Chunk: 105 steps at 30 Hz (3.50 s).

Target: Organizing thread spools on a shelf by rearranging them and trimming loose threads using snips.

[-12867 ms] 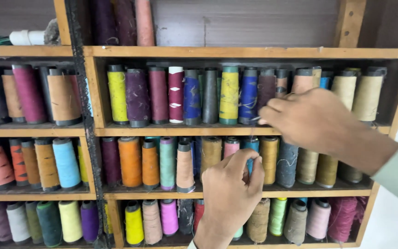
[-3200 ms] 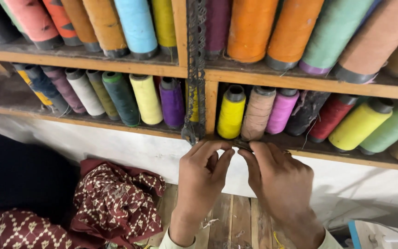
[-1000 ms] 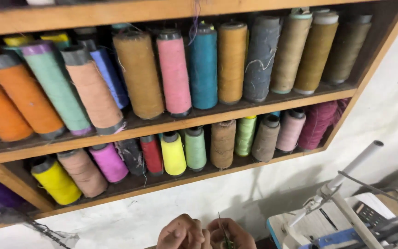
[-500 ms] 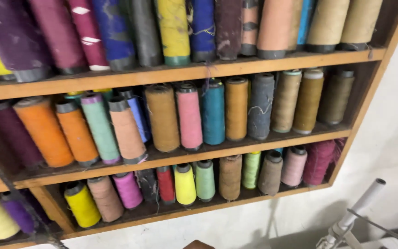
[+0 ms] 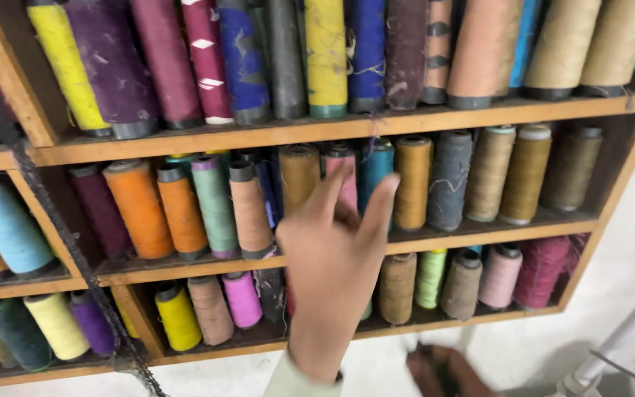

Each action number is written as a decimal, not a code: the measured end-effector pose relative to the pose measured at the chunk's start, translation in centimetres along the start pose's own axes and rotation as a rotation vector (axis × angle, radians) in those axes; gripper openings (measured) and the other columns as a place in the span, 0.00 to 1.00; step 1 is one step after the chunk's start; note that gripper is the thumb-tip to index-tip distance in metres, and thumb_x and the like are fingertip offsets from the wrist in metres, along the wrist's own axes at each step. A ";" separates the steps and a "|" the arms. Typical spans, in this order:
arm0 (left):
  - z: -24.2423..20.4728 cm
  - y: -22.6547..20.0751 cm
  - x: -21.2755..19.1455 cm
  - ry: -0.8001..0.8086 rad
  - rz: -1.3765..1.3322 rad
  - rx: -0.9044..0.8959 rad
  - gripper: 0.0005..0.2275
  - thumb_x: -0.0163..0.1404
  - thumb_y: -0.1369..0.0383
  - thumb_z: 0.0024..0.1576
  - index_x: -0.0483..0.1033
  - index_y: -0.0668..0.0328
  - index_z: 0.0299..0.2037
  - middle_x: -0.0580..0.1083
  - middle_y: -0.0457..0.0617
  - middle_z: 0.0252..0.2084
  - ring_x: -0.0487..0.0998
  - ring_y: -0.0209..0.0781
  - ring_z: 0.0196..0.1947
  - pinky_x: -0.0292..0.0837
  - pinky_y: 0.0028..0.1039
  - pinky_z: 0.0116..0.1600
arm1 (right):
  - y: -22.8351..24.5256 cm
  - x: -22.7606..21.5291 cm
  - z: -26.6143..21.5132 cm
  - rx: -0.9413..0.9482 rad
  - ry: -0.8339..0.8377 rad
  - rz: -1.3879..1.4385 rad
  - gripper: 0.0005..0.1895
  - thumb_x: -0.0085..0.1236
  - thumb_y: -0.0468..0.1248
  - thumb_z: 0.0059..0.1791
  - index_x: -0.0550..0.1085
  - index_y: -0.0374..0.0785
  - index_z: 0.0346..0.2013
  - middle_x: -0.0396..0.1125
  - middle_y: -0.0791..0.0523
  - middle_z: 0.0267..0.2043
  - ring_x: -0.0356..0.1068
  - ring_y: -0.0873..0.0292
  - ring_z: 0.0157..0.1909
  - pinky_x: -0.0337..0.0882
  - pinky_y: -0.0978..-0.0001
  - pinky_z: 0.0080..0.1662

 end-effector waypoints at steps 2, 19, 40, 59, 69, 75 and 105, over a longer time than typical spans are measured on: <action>0.9 -0.2 1.4 0.026 0.021 -0.038 0.13 0.59 0.58 0.54 0.82 0.60 0.40 0.60 0.40 0.11 0.58 0.30 0.13 0.61 0.26 0.25 | 3.7 -2.4 1.0 0.010 -0.041 -0.010 0.07 0.69 0.45 0.43 0.86 0.47 0.31 0.69 0.56 0.18 0.63 0.65 0.27 0.68 0.74 0.37; 1.7 -1.2 -0.8 0.139 -0.043 0.146 0.05 0.51 0.71 0.61 0.80 0.59 0.35 0.69 0.42 0.16 0.64 0.32 0.14 0.58 0.25 0.22 | 21.4 -4.7 8.7 -1.410 -0.468 -0.447 0.16 0.56 0.51 0.59 0.74 0.40 0.45 0.73 0.57 0.36 0.74 0.52 0.34 0.66 0.60 0.28; 0.8 -1.1 -2.4 0.287 -0.106 0.271 0.03 0.51 0.73 0.58 0.77 0.58 0.33 0.70 0.44 0.19 0.67 0.33 0.14 0.62 0.24 0.22 | 24.8 -6.2 8.3 -1.638 -0.648 -0.686 0.18 0.51 0.53 0.65 0.72 0.52 0.33 0.64 0.67 0.26 0.60 0.66 0.21 0.53 0.75 0.24; 3.7 -1.8 -2.6 0.106 0.205 0.528 0.04 0.51 0.68 0.61 0.76 0.57 0.40 0.71 0.48 0.39 0.72 0.48 0.41 0.61 0.37 0.46 | 21.3 -6.1 10.0 -1.225 -0.561 -0.817 0.18 0.46 0.62 0.61 0.70 0.54 0.42 0.66 0.64 0.21 0.71 0.59 0.22 0.65 0.62 0.20; 2.5 -1.8 0.5 -0.072 0.514 0.530 0.10 0.49 0.74 0.56 0.77 0.66 0.47 0.71 0.53 0.53 0.72 0.58 0.53 0.69 0.47 0.55 | 18.5 -6.6 10.3 -0.688 -0.032 -0.367 0.19 0.49 0.61 0.50 0.73 0.55 0.45 0.73 0.58 0.22 0.72 0.51 0.21 0.67 0.54 0.30; 2.1 -1.4 0.6 -0.019 0.554 0.511 0.21 0.48 0.72 0.51 0.73 0.65 0.57 0.70 0.53 0.56 0.70 0.59 0.58 0.66 0.48 0.60 | 18.0 -5.9 8.3 -0.608 0.092 -0.179 0.17 0.55 0.56 0.48 0.79 0.55 0.44 0.75 0.62 0.21 0.69 0.62 0.20 0.65 0.67 0.27; 5.3 2.3 -13.8 0.134 0.213 0.481 0.19 0.46 0.82 0.51 0.76 0.69 0.54 0.72 0.59 0.58 0.71 0.54 0.61 0.70 0.43 0.68 | 14.9 -0.5 4.2 -0.643 -0.175 -0.174 0.20 0.55 0.57 0.53 0.80 0.50 0.49 0.72 0.56 0.23 0.70 0.56 0.24 0.66 0.66 0.31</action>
Point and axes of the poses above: each hand's wrist, its own z-axis towards the middle knuckle, its own x-axis out of the palm, y = z × x, the point moved 3 cm from there along z, towards the middle knuckle
